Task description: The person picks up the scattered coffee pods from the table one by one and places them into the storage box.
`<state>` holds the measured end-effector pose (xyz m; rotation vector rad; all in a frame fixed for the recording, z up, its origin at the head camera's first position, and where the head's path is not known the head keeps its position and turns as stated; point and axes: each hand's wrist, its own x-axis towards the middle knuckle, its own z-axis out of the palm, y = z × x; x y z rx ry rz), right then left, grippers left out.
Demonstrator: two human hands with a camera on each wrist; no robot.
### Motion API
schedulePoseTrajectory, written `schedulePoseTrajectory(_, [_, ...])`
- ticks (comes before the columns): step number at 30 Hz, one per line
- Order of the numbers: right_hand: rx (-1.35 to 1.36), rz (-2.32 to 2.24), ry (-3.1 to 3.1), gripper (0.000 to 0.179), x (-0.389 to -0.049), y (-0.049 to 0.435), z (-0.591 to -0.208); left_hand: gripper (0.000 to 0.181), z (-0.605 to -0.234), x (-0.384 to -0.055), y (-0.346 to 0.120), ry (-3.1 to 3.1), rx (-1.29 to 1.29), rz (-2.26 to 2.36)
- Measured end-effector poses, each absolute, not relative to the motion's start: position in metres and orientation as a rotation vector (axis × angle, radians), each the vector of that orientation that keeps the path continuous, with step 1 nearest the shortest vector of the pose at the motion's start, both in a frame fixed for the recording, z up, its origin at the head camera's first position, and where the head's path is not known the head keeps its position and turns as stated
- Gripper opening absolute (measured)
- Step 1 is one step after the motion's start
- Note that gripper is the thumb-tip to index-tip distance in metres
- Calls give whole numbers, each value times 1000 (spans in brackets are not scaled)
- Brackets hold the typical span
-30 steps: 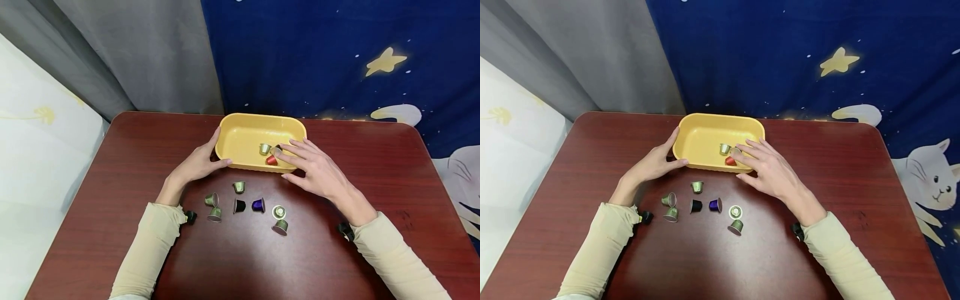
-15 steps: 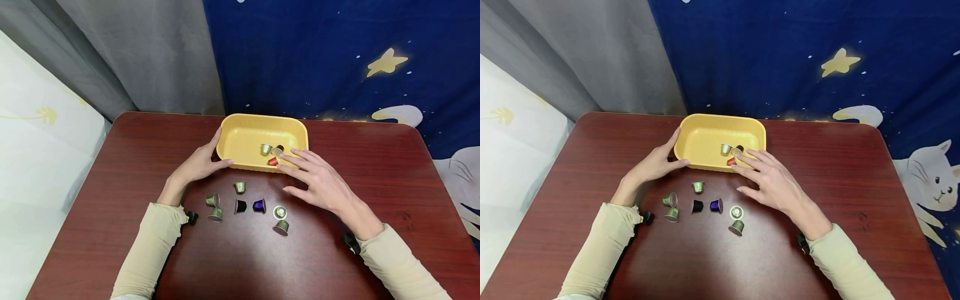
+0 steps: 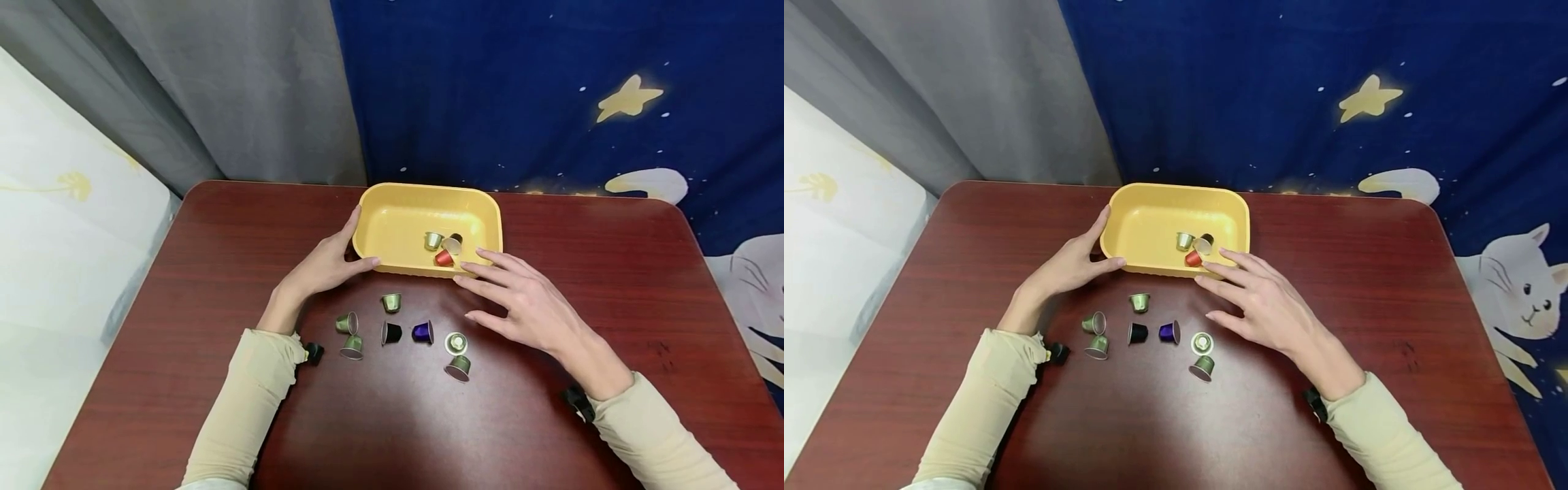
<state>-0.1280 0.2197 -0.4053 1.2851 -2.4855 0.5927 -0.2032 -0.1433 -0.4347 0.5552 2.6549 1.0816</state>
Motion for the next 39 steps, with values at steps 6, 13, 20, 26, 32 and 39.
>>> schedulePoseTrajectory(6, [1310, 592, -2493, 53, -122, 219, -407, 105, -435, -201, -145, 2657, 512, 1053])
schedulePoseTrajectory(13, [1353, 596, -2441, 56, -117, 219, -409, 105, -434, -201, -145, 2659, 514, 1051])
schedulePoseTrajectory(20, [1352, 587, -2453, 56, -113, 221, -410, 105, -436, -203, -146, 2652, 515, 1059])
schedulePoseTrajectory(26, [1363, 575, -2487, 60, -109, 223, -410, 104, -435, -204, -144, 2655, 519, 1062])
schedulePoseTrajectory(32, [1373, 575, -2508, 61, -105, 222, -414, 104, -433, -203, -144, 2651, 523, 1059])
schedulePoseTrajectory(39, [1387, 588, -2502, 57, -102, 221, -421, 104, -434, -204, -142, 2651, 531, 1066])
